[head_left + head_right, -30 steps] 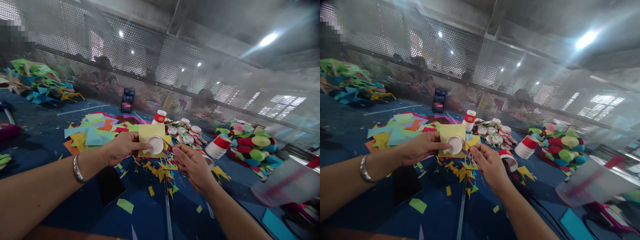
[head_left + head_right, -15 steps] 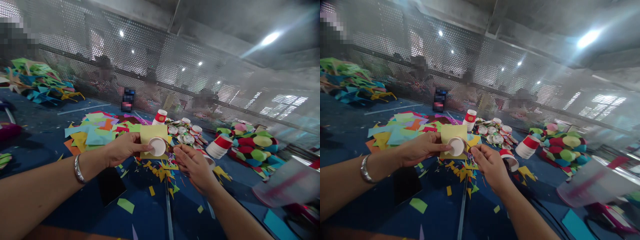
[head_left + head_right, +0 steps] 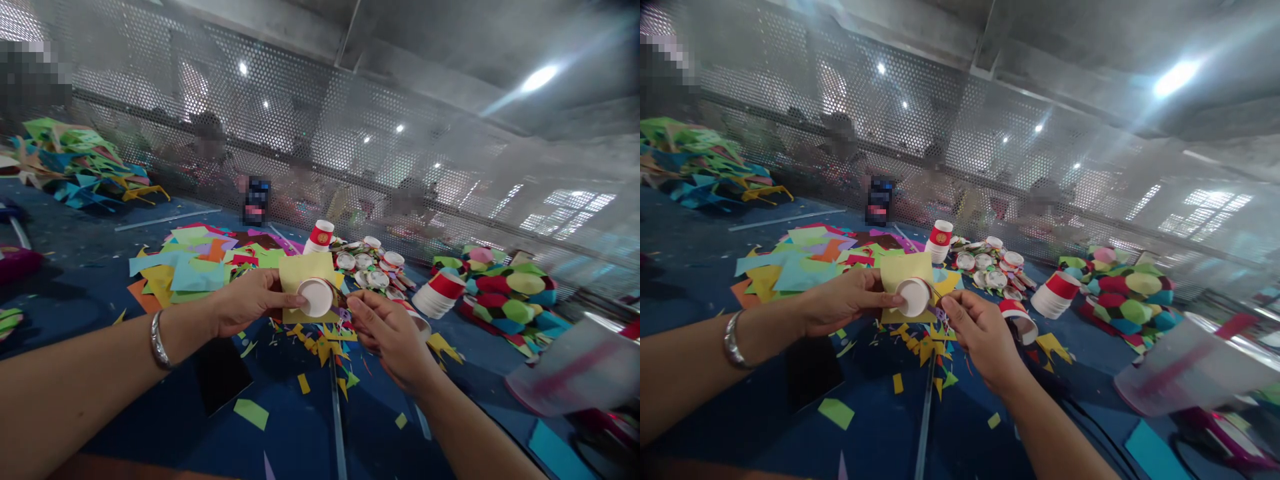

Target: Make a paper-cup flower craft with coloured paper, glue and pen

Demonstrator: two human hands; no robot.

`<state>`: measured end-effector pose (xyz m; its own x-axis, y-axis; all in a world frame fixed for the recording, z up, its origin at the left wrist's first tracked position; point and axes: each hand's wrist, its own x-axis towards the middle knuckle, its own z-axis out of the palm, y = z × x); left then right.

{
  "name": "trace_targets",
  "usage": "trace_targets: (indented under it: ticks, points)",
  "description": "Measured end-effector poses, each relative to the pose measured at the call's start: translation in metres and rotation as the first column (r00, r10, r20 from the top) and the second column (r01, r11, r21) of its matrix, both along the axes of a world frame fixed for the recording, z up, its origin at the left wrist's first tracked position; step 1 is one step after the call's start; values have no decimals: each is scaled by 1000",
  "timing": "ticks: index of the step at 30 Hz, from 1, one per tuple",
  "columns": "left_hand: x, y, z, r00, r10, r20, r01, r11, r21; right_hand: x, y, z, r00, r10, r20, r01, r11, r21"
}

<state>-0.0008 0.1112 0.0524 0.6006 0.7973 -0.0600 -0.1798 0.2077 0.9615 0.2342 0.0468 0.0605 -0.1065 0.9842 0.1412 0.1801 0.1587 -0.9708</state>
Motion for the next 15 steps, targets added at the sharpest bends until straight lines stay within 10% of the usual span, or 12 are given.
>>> trace_targets:
  ticks: [15]
  points:
    - [-2,0,-1,999,-37,-21,38,999,28,4,1,-2,997,-12,78,9,999,31]
